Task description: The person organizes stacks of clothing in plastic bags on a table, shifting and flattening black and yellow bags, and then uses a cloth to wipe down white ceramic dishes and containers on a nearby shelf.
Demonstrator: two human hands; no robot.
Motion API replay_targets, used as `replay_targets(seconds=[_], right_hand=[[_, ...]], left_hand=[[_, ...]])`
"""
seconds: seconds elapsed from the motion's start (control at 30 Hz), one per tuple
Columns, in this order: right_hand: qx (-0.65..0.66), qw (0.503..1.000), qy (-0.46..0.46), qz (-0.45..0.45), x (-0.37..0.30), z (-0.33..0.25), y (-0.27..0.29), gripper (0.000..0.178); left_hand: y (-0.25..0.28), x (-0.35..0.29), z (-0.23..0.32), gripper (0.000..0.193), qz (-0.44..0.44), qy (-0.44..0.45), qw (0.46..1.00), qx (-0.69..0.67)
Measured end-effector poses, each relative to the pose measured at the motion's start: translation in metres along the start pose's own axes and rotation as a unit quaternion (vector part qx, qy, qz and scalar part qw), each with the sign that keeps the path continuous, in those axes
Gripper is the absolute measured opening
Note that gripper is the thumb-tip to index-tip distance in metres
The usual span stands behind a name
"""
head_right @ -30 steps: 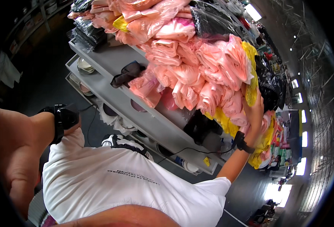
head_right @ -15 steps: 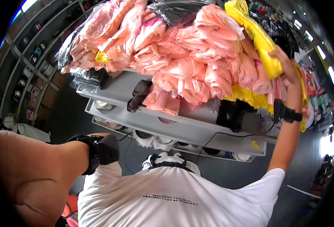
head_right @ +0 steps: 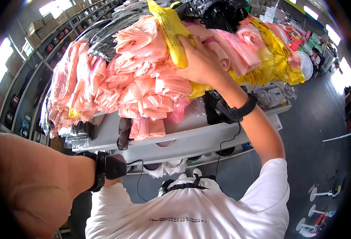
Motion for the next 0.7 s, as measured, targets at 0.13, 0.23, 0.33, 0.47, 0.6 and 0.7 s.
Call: replay_targets(seconds=[0.13,0.23,0.33,0.47,0.6,0.7], right_hand=[[0.018,0.996,0.055,0.074,-0.003,0.032,-0.005,0.073],[0.091,0.990,0.078,0.072,-0.005,0.038,-0.005,0.062],[0.090,0.993,0.049,0.065,0.007,0.044,-0.002,0.066],[-0.018,0.969,0.097,0.227,-0.002,0.032,0.003,0.067],[-0.039,0.979,0.152,0.133,0.011,0.033,0.002,0.074],[0.066,0.982,0.142,0.108,0.014,0.028,-0.013,0.066]], left_hand=[[-0.021,-0.008,-0.006,0.031,0.008,-0.002,1.000,-0.018],[-0.034,-0.013,-0.005,0.030,0.012,0.006,1.000,-0.021],[-0.036,-0.020,-0.012,0.029,0.026,0.023,0.999,-0.017],[-0.034,-0.017,-0.009,0.028,0.050,0.008,0.999,-0.019],[-0.045,-0.022,-0.033,0.027,0.042,0.026,0.999,-0.002],[-0.050,-0.020,-0.052,0.026,0.019,0.048,0.998,0.040]])
Point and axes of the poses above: each hand's wrist, its own x-axis towards the middle knuckle, its own y-axis out of the back of the hand, z = x × y, the point moved 1 cm from there along x, towards the middle knuckle, and after that the axes turned 12 degrees about -y, right-handed, at the moved point
